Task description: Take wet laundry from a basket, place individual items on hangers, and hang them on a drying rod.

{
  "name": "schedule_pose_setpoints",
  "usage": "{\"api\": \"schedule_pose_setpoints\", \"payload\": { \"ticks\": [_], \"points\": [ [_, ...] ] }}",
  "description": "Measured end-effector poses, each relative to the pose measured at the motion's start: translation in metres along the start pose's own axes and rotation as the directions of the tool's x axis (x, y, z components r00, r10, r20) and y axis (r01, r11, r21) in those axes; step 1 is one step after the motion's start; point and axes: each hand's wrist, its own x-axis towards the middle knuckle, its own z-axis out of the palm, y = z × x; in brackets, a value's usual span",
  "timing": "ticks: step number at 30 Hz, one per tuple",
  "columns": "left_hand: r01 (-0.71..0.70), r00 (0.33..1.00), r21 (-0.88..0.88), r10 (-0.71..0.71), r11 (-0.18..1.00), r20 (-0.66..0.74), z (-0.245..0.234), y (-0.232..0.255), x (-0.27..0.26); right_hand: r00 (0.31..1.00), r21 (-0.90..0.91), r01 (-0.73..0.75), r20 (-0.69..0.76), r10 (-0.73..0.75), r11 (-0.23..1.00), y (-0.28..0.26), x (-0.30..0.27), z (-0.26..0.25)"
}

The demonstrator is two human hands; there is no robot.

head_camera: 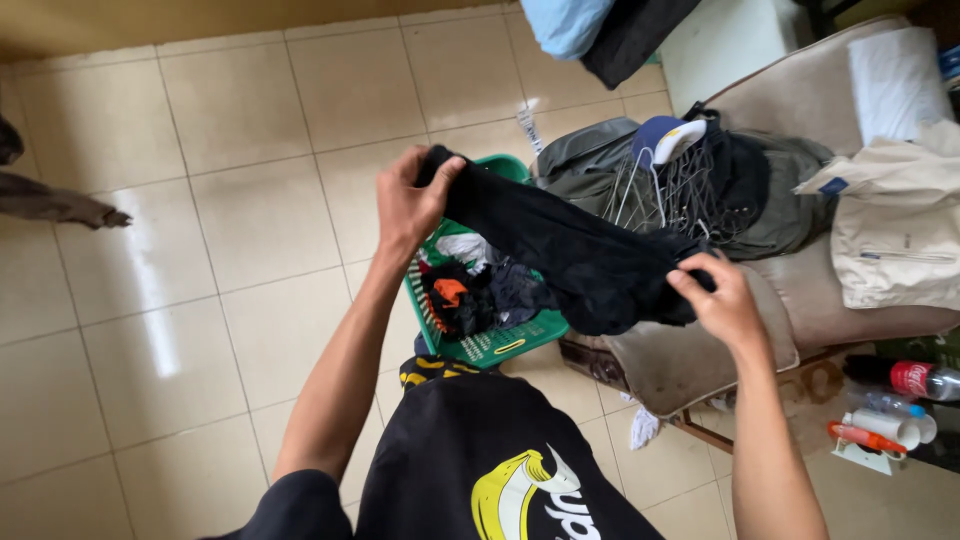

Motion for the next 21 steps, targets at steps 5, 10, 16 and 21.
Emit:
{"api": "schedule_pose_setpoints", "payload": {
  "ticks": [5, 10, 16, 21],
  "points": [
    [-0.318, 0.935, 0.276, 0.348, 0.907, -0.064, -0.006, 0.101, 0.003, 0.987, -0.21, 0.156, 0.068, -0.145, 0.965, 0.006, 0.004, 0.013],
    [-0.451, 0.844, 0.391, 0.242, 0.802, 0.479, -0.015, 0.11, 0.022, 0.997, -0.124, -0.07, 0.023, 0.074, 0.99, 0.009, -0.003, 0.005],
    [-0.402, 0.8, 0.196, 0.239, 0.894, 0.55, -0.038, 0.07, 0.062, 0.998, -0.168, -0.046, 0.023, 0.051, 0.985, 0.019, 0.0, -0.004],
    [-0.319, 0.889, 0.374, 0.138, 0.871, 0.437, -0.071, 0.016, 0.101, 0.991, 0.165, -0.072, -0.097, 0.089, 0.984, -0.038, -0.007, -0.056]
  ]
}}
